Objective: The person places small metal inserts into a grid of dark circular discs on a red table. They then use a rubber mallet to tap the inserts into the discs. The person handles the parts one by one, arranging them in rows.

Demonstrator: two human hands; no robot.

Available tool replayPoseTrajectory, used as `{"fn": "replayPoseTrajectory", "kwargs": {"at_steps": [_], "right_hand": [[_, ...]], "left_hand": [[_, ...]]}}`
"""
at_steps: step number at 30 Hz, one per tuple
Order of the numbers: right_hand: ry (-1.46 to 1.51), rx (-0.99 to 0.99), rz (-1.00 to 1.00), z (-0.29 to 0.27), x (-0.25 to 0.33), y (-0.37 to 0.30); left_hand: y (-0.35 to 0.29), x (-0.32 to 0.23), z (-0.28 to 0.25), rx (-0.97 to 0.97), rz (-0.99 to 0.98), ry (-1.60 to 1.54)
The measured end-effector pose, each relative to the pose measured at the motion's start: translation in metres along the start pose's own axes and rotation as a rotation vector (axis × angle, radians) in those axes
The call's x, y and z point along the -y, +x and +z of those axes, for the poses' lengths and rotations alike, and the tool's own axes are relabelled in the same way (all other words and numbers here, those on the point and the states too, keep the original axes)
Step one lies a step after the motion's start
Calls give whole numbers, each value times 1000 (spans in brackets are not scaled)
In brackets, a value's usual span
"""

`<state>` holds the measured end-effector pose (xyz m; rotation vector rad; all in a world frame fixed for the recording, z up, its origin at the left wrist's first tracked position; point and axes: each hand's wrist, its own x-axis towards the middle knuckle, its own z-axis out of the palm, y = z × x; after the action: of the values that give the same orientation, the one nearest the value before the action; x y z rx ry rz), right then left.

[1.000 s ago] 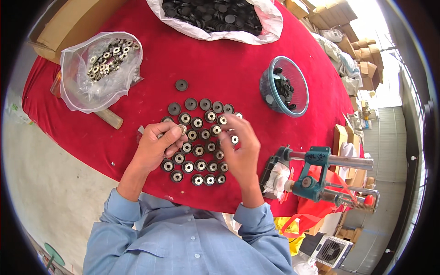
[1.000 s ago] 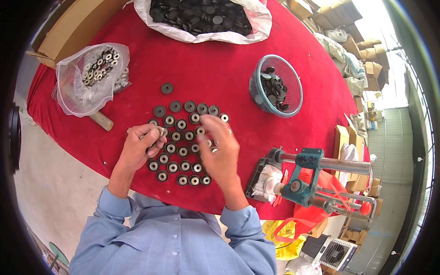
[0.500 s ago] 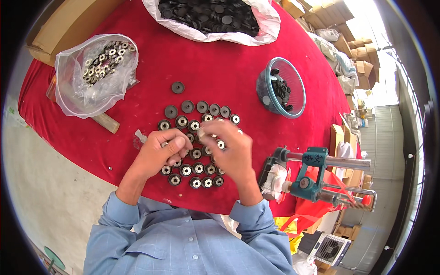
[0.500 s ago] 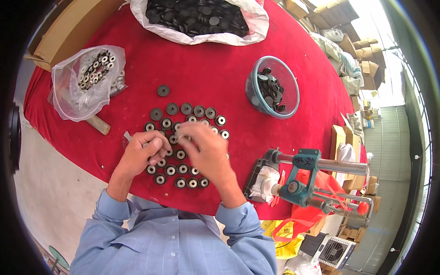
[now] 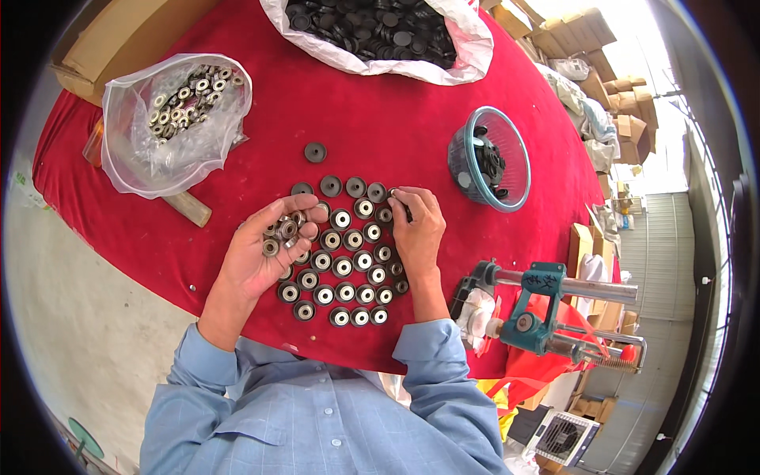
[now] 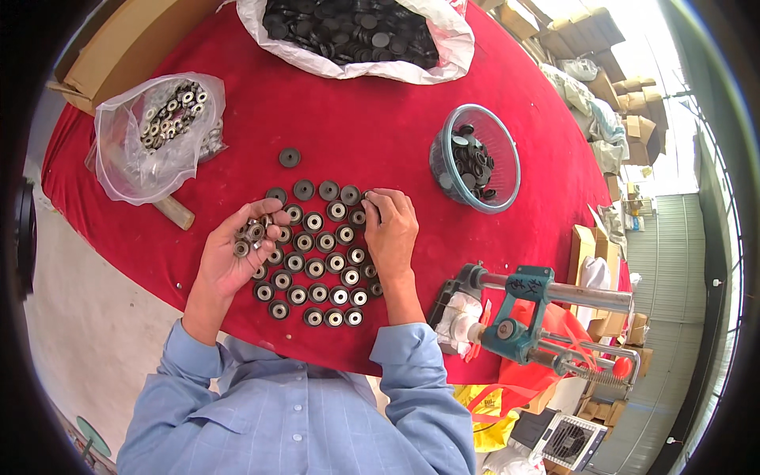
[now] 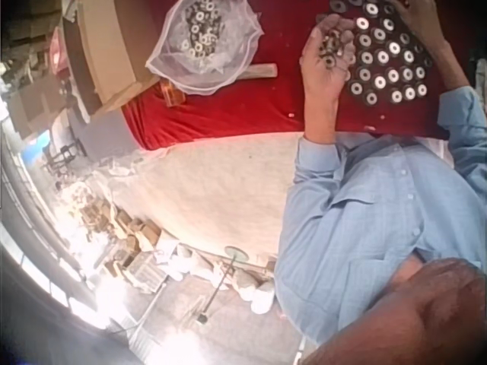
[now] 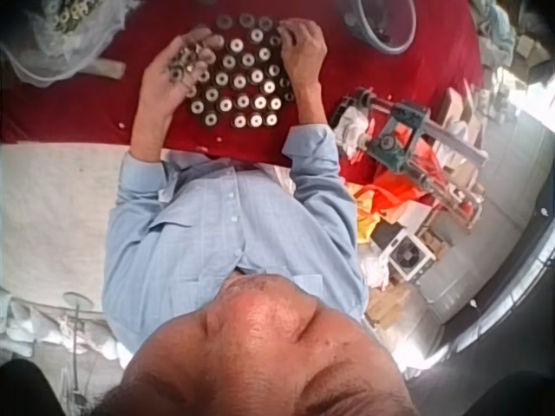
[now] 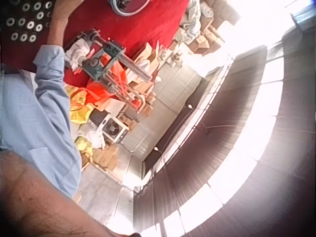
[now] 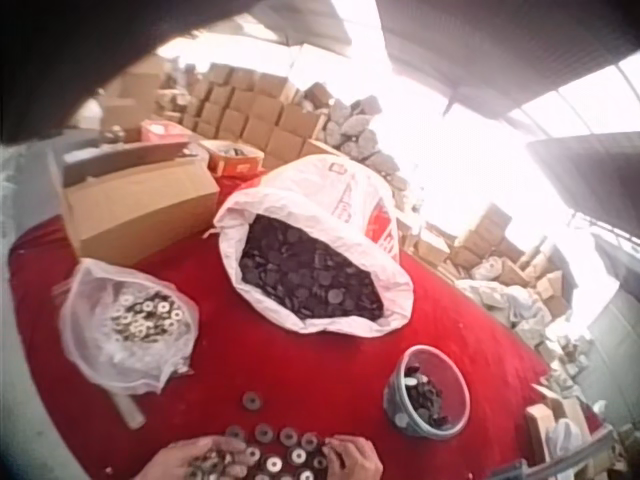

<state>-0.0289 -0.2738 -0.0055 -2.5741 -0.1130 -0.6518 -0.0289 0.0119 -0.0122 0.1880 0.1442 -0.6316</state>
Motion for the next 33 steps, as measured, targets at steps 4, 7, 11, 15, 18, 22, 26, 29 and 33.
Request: {"fn": "replayPoseTrajectory", "kwargs": {"at_steps": [4, 7, 11, 15, 18, 22, 26, 29, 33], "right_hand": [[-168, 45, -86, -5, 2, -10], [-315, 95, -132, -11, 8, -20], [-411, 149, -171, -16, 18, -15], [-395, 154, -143, -14, 10, -16], [-376, 147, -129, -13, 12, -20], [-292, 164, -53, -21, 17, -3], [168, 100, -135, -26, 77, 3], [218, 189, -323, -14, 111, 4], [139, 189, -408, 6, 110, -3]], "left_hand": [[0, 0, 0, 18, 2, -37], [0, 1, -1, 29, 4, -59], [0, 2, -4, 20, -8, -98], [3, 3, -5, 53, -35, -183], [7, -1, -2, 124, -43, -248], [7, 1, -3, 119, -61, -341], [7, 0, -3, 123, -47, -226], [9, 0, -15, 263, -40, -139], [4, 2, 1, 128, -44, -65]]}}
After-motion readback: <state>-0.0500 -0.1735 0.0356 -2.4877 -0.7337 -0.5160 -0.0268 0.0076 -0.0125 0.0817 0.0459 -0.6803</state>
